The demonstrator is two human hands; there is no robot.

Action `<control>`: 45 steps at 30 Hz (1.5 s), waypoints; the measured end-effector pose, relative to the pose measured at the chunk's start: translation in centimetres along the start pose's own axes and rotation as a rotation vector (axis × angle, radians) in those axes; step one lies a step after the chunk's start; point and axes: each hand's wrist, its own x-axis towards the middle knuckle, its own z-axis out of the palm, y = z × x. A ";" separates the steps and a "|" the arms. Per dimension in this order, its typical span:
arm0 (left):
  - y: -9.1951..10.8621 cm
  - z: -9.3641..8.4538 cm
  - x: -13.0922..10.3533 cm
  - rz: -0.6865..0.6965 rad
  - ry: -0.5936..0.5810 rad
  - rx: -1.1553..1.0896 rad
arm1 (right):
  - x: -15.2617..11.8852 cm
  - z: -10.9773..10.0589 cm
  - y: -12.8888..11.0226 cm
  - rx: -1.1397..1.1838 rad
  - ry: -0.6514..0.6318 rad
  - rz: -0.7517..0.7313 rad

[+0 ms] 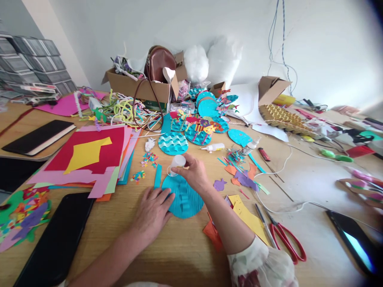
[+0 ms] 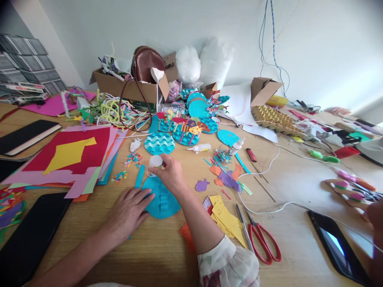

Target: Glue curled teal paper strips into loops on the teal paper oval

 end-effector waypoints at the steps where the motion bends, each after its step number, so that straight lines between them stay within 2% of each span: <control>1: 0.0 0.0 0.0 0.002 0.001 -0.001 | 0.0 0.1 0.0 0.003 -0.001 0.001; 19: 0.0 0.0 -0.1 0.008 0.020 -0.001 | -0.3 0.7 0.0 0.064 -0.011 -0.033; 27: -0.1 -0.1 -0.2 0.014 0.013 0.000 | -0.1 -0.1 0.1 0.078 -0.059 0.007; 35: 0.0 -0.2 -0.1 0.009 0.004 -0.009 | -0.4 -0.8 -0.1 0.138 -0.041 0.061; 45: -0.1 0.0 -0.1 0.019 0.028 -0.010 | -0.3 0.2 0.0 0.098 -0.040 0.055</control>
